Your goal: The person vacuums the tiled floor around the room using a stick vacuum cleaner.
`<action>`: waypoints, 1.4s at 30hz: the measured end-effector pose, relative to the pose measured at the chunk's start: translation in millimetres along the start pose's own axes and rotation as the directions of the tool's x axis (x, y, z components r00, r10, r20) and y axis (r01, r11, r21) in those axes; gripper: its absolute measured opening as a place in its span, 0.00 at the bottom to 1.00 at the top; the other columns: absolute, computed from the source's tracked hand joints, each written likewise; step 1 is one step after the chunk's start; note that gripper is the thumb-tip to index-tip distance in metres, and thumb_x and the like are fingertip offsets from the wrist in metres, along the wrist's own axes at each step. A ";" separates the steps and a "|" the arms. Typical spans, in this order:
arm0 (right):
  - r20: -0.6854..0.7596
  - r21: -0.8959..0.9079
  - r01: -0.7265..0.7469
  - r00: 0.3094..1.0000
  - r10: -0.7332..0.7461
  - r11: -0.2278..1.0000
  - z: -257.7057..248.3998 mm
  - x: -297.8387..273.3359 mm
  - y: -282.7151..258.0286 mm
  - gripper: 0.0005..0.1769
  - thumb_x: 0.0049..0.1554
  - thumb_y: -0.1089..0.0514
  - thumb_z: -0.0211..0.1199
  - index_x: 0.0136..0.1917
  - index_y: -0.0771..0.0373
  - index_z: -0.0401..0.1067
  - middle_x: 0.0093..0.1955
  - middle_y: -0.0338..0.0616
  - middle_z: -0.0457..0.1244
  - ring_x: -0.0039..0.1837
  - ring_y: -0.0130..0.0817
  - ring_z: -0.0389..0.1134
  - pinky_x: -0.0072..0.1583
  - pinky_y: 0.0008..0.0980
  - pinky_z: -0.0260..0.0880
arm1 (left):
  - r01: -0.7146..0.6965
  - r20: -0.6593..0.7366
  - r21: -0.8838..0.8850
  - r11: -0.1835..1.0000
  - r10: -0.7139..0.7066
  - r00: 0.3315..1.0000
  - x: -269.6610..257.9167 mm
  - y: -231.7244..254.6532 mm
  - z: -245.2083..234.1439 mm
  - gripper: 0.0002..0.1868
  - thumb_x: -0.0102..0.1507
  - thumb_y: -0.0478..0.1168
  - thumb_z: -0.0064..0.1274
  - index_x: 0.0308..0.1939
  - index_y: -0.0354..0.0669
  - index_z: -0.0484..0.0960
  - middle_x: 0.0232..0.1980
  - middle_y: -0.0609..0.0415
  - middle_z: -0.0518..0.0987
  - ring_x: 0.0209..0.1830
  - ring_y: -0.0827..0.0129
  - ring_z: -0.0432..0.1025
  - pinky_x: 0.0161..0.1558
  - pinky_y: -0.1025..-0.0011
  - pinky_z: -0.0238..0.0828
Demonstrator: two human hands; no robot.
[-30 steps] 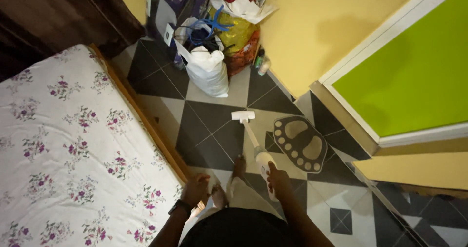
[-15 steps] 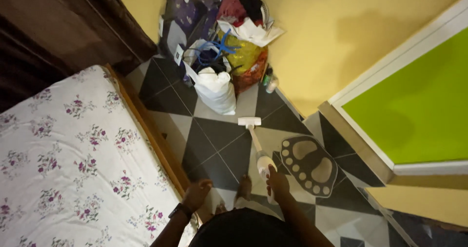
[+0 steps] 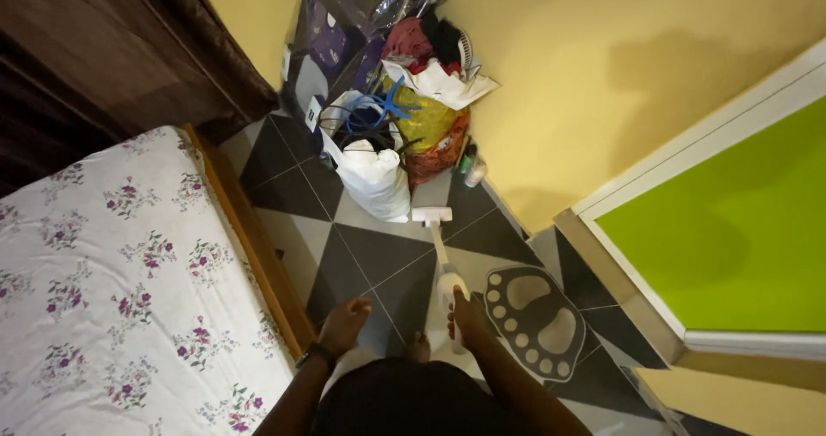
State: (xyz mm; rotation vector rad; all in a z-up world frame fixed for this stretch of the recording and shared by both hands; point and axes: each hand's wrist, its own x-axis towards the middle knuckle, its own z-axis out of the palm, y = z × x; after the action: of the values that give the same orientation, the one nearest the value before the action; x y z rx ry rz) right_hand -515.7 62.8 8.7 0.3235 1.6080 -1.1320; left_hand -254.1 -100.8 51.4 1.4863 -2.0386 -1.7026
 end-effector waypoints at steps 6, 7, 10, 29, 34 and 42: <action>-0.028 -0.014 -0.062 0.998 0.062 0.998 6.2 12.0 -33.5 0.32 0.62 0.32 0.55 0.45 0.66 0.70 0.31 0.43 0.56 0.30 0.36 0.56 0.35 0.37 0.59 | 0.012 0.070 -0.029 1.000 -0.010 0.998 25.9 -16.1 3.8 0.21 0.66 0.48 0.51 0.58 0.41 0.81 0.48 0.49 0.84 0.41 0.66 0.76 0.47 0.68 0.75; -0.014 -0.026 -0.048 0.999 0.048 0.998 5.5 14.8 -36.3 0.32 0.62 0.32 0.54 0.45 0.66 0.70 0.31 0.43 0.56 0.30 0.36 0.56 0.35 0.37 0.59 | -0.014 0.091 -0.093 0.996 0.022 0.996 33.4 -20.1 0.1 0.21 0.66 0.47 0.52 0.59 0.40 0.80 0.48 0.49 0.84 0.43 0.68 0.77 0.47 0.69 0.75; 0.015 -0.053 -0.029 0.999 0.030 0.998 1.3 27.8 -46.9 0.33 0.62 0.31 0.53 0.45 0.66 0.69 0.31 0.43 0.56 0.31 0.36 0.55 0.35 0.38 0.58 | -0.035 0.105 -0.166 0.985 0.054 0.993 47.4 -14.8 -8.2 0.21 0.65 0.45 0.53 0.60 0.38 0.79 0.49 0.51 0.83 0.45 0.69 0.78 0.48 0.69 0.75; -0.070 -0.072 0.037 0.997 -0.042 0.997 79.7 61.8 -112.3 0.35 0.63 0.33 0.54 0.47 0.73 0.71 0.31 0.46 0.58 0.28 0.37 0.56 0.32 0.38 0.59 | -0.162 0.219 0.179 0.970 0.121 0.968 196.1 85.4 -82.7 0.22 0.64 0.52 0.53 0.56 0.45 0.83 0.49 0.48 0.85 0.48 0.63 0.80 0.52 0.65 0.75; -0.067 -0.169 0.087 0.993 -0.100 0.982 106.8 55.4 -122.0 0.27 0.58 0.44 0.60 0.55 0.72 0.74 0.31 0.51 0.60 0.28 0.39 0.60 0.31 0.40 0.61 | -0.122 0.318 0.143 0.982 0.071 0.946 231.9 75.2 -104.4 0.21 0.65 0.50 0.52 0.56 0.43 0.83 0.49 0.47 0.86 0.45 0.62 0.81 0.50 0.66 0.76; -0.163 -0.320 0.088 0.976 -0.147 0.943 103.5 55.3 -113.6 0.25 0.57 0.50 0.51 0.68 0.50 0.67 0.40 0.40 0.69 0.29 0.39 0.63 0.30 0.41 0.63 | -0.246 0.429 0.131 0.960 0.169 0.887 283.5 72.0 -134.6 0.20 0.65 0.47 0.54 0.55 0.40 0.83 0.51 0.48 0.86 0.49 0.67 0.80 0.51 0.68 0.75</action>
State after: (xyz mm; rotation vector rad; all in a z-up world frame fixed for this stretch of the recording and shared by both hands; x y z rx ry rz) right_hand -553.5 -95.5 22.1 0.1277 1.9626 -0.9370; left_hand -362.2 -402.7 22.6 0.9471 -2.5179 -1.9107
